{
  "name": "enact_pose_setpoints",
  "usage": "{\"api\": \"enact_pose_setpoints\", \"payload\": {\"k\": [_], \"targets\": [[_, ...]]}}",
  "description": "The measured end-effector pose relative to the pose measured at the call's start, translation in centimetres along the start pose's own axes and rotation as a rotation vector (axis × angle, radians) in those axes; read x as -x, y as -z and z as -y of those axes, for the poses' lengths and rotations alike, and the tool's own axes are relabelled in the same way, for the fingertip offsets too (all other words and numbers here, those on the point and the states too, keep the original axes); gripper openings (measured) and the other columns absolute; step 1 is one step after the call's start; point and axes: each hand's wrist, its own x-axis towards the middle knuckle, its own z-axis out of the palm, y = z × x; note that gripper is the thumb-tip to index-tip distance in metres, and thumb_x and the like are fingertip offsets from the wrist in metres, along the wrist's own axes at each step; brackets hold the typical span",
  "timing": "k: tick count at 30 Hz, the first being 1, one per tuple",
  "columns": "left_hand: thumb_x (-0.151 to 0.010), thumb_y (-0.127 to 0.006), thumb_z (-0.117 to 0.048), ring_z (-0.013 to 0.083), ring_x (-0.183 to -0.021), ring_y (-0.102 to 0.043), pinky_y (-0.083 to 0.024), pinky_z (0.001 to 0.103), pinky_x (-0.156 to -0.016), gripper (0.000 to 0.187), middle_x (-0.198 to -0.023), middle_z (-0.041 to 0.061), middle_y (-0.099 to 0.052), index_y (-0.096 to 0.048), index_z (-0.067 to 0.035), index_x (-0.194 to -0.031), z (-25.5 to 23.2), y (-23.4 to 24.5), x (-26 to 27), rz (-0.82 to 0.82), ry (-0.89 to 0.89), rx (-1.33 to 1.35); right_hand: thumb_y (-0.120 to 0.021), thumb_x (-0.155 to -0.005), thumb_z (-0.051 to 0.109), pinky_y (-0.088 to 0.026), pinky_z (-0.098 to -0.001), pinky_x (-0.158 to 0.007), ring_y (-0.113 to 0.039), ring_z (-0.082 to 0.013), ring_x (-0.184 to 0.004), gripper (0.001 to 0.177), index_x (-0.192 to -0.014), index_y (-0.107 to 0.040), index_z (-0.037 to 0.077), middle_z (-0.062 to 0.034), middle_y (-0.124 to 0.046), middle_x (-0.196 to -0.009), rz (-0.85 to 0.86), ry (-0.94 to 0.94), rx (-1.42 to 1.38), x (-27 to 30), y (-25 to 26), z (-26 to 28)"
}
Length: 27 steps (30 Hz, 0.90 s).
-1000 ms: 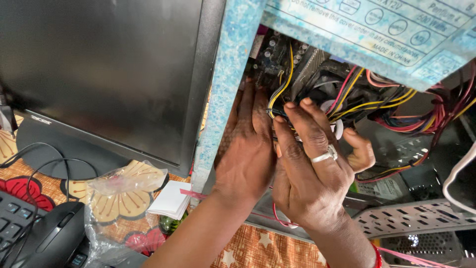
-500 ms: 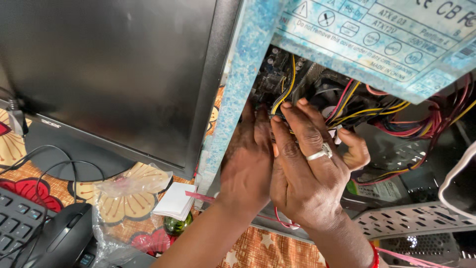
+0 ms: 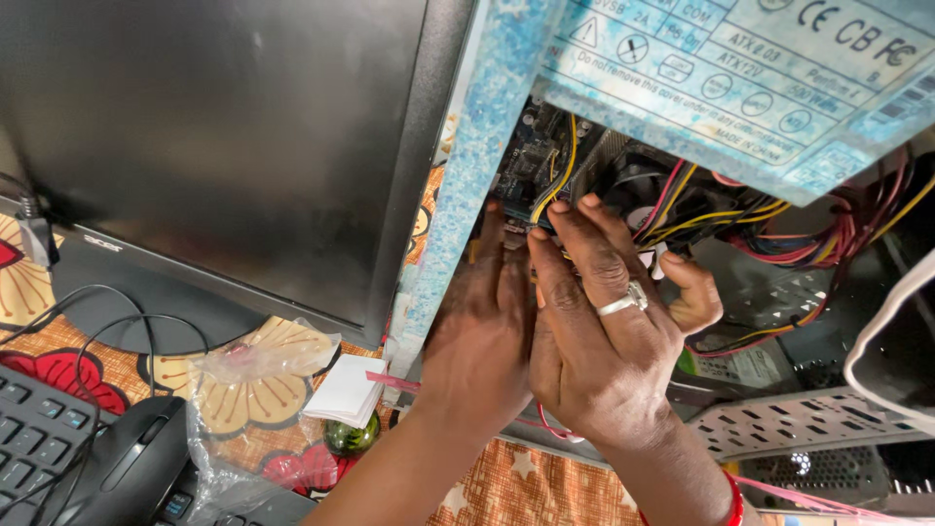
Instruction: The person plugs a white cable into a wall socket, then uses a yellow plastic tool to probe and adjust internal wires and components inside an open desktop computer case. The person also manipulates internal cables with their hands.
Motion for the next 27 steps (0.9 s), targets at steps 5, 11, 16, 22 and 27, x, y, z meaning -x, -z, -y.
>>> {"api": "enact_pose_setpoints", "payload": {"k": [5, 11, 16, 22, 27], "targets": [[-0.086, -0.068, -0.022, 0.0529, -0.132, -0.048, -0.043, 0.054, -0.107, 0.064, -0.147, 0.036, -0.042, -0.049, 0.006, -0.140, 0.0, 0.2, -0.2, 0.048, 0.126, -0.095, -0.064, -0.092, 0.005, -0.018, -0.0494, -0.114, -0.061, -0.0276, -0.136, 0.035, -0.126, -0.074, 0.005, -0.0125, -0.064, -0.142, 0.024, -0.050, 0.043, 0.2, 0.1, -0.3], [-0.085, -0.067, -0.016, 0.0525, -0.131, -0.050, -0.047, 0.052, -0.101, 0.060, -0.152, 0.037, -0.041, -0.050, 0.005, -0.138, -1.7, 1.7, -0.1, 0.064, 0.188, 0.079, -0.062, -0.091, 0.004, -0.016, -0.0511, -0.114, -0.063, -0.0300, -0.134, 0.037, -0.127, -0.071, 0.004, -0.0142, -0.062, -0.143, 0.011, -0.097, -0.011, 0.6, 1.3, -1.0], [-0.091, -0.061, -0.011, 0.0521, -0.140, -0.048, -0.043, 0.054, -0.116, 0.058, -0.152, 0.034, -0.043, -0.045, 0.010, -0.142, -3.1, 2.8, 0.3, -0.099, 0.030, 0.065, -0.062, -0.094, 0.006, -0.020, -0.0513, -0.118, -0.057, -0.0377, -0.137, 0.034, -0.127, -0.068, 0.004, -0.0192, -0.058, -0.142, -0.026, -0.131, 0.004, 2.6, 2.2, -0.8], [-0.092, -0.066, -0.015, 0.0559, -0.146, -0.039, -0.041, 0.055, -0.113, 0.061, -0.156, 0.040, -0.035, -0.041, 0.009, -0.143, -4.8, 4.2, 0.5, -0.058, -0.058, 0.130, -0.069, -0.099, 0.022, -0.030, -0.0574, -0.123, -0.036, -0.0532, -0.148, 0.050, -0.141, -0.053, -0.002, -0.0283, -0.035, -0.155, 0.028, -0.235, -0.057, 4.9, 3.7, -1.9], [-0.093, -0.067, -0.020, 0.0556, -0.150, -0.034, -0.034, 0.061, -0.119, 0.064, -0.159, 0.034, -0.034, -0.041, 0.005, -0.145, -6.4, 5.2, -0.2, -0.092, -0.154, 0.096, -0.068, -0.097, 0.034, -0.026, -0.0623, -0.120, -0.027, -0.0563, -0.148, 0.072, -0.151, -0.040, -0.003, -0.0338, -0.024, -0.161, 0.079, -0.288, -0.093, 5.3, 5.7, -2.7]]}}
